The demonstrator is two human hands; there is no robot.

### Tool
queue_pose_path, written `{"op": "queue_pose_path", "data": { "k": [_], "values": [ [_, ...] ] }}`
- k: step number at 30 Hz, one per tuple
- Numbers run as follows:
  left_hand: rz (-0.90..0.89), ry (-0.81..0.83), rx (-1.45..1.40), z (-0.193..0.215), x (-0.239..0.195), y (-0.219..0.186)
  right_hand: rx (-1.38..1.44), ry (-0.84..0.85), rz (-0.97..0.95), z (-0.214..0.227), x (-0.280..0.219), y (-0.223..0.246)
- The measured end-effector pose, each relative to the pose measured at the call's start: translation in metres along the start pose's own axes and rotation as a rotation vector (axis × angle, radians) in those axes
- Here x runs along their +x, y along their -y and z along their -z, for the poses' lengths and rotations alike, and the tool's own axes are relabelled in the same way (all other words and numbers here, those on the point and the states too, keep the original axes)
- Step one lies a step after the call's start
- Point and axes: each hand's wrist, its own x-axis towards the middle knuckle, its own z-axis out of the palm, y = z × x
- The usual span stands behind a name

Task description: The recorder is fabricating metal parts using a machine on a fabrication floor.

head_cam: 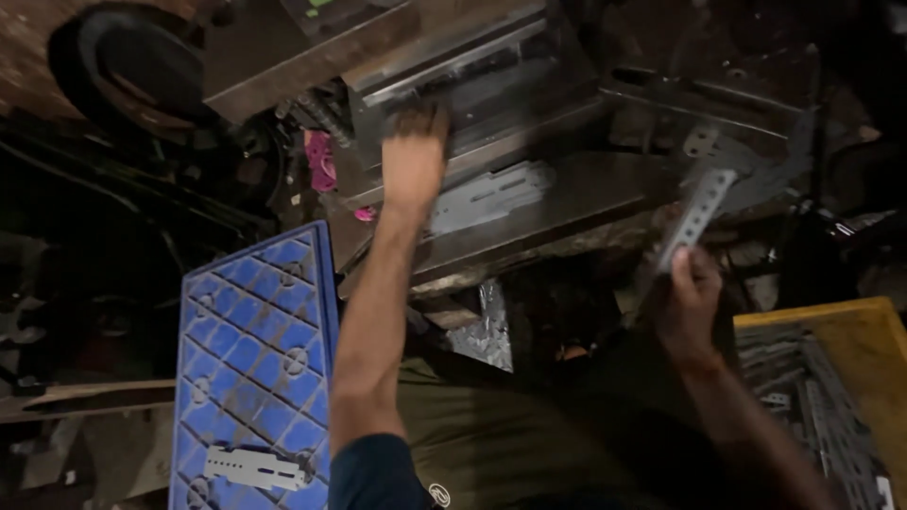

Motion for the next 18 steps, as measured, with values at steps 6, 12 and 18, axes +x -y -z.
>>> {"op": "queue_pose_path", "data": {
  "k": [6,12,18],
  "values": [
    [0.081,0.634,0.180,-0.058,0.034,0.024,0.061,-0.463,-0.560,0.040,-0.032,-0.001],
    [-0.101,0.088,-0.065,0.007,0.017,-0.026,0.198,-0.504,-0.693,0.059,-0.033,-0.023],
    [0.054,0.404,-0.237,0.028,-0.045,-0.043,0.719,-0.203,-0.542,0.083,-0.059,-0.052]
  ]
}}
